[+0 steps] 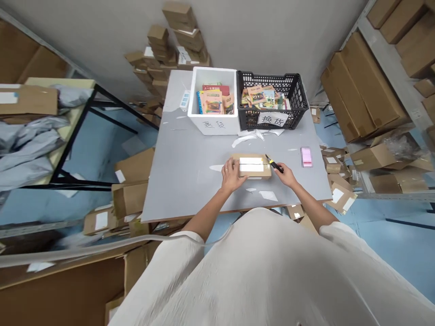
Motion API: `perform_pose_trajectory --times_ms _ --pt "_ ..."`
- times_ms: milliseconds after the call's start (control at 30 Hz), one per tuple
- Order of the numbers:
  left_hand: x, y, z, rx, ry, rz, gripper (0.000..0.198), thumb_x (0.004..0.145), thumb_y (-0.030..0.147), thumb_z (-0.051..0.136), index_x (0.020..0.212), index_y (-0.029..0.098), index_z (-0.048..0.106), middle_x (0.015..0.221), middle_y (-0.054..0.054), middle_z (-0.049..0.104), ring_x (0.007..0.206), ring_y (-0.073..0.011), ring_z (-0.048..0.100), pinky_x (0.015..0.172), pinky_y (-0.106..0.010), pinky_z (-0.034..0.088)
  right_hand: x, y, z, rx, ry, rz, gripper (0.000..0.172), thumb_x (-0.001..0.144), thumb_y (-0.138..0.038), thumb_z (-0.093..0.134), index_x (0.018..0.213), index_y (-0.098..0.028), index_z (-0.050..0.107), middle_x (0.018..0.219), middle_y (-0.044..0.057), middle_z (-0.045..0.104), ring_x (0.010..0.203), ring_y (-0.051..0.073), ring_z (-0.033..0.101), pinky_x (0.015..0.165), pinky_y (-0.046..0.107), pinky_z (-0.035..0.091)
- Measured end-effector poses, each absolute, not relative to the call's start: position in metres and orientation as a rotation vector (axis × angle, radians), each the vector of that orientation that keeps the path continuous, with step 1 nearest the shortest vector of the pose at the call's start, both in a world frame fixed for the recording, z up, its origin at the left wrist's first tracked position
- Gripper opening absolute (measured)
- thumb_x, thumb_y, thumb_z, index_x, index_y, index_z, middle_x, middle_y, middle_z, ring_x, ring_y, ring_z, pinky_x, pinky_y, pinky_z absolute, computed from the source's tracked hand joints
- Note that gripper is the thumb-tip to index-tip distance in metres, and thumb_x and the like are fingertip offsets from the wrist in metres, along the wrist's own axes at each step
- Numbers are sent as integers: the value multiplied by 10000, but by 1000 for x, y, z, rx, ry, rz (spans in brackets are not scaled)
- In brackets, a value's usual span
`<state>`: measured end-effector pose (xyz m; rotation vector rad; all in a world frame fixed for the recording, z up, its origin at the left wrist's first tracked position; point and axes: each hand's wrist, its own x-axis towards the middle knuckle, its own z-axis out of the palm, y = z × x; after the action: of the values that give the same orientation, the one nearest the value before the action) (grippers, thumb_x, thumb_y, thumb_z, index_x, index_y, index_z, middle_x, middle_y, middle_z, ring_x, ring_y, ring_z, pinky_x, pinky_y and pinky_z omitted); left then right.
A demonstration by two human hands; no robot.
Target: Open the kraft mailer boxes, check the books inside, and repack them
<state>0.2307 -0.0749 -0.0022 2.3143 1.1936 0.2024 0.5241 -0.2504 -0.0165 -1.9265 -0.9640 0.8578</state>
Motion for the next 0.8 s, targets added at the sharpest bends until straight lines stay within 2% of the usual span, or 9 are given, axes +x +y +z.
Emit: perform_pose_trajectory --times_ms 67,133,200,400,500,567,733,800 --pt "217 -74 -7 2220 1256 167 1019 883 537 852 1749 243 404 1865 -232 256 1703 -505 302 1356 -670 311 516 -246 -17 -1900 -961 907 587 938 -709 700 1329 -274 731 1345 112 804 1288 364 735 1150 582 585" --pt "210 -72 -10 2096 1257 125 1020 913 510 816 1781 251 346 1810 -227 346 1622 -480 442 1303 -628 419 510 -242 -16 -1882 -963 943 576 931 -707 712 1319 -282 727 1319 98 820 1314 362 732 1166 581 579" --pt "209 -69 -11 2008 1236 106 1022 926 502 797 1797 254 324 1738 -211 436 1560 -447 518 1275 -581 467 506 -240 -13 -1874 -967 958 585 926 -711 715 1321 -280 720 1307 98 827 1302 359 741 1162 575 580" --pt "223 -61 0 1926 1336 158 897 884 701 812 1657 315 570 1560 -152 588 1503 -408 579 1232 -491 512 515 -238 -3 -1901 -884 865 627 957 -752 646 1355 -268 677 1226 102 831 1165 330 767 1101 540 596" --pt "232 -57 1 1867 1380 121 837 881 707 812 1588 296 634 1497 -164 645 1446 -411 635 1187 -490 542 519 -237 -2 -1910 -845 860 625 960 -768 637 1333 -267 669 1143 89 829 1092 309 762 1068 532 605" --pt "237 -55 -1 1834 1390 147 842 897 666 810 1611 271 601 1503 -177 672 1446 -411 642 1172 -496 549 518 -237 -4 -1905 -812 854 632 951 -782 641 1312 -265 666 1132 86 822 1081 295 752 1045 517 615" --pt "240 -54 -11 1768 1352 260 933 958 455 755 1771 228 358 1549 -174 708 1415 -346 684 1161 -465 560 512 -239 -11 -1880 -797 841 648 954 -797 639 1302 -252 674 1136 84 798 1100 262 734 1023 457 619" --pt "237 -56 -15 1749 1344 237 936 958 380 722 1787 214 321 1569 -177 700 1392 -338 704 1157 -470 568 512 -242 -15 -1902 -801 856 646 957 -804 626 1289 -252 673 1139 82 796 1114 264 735 1029 463 618"
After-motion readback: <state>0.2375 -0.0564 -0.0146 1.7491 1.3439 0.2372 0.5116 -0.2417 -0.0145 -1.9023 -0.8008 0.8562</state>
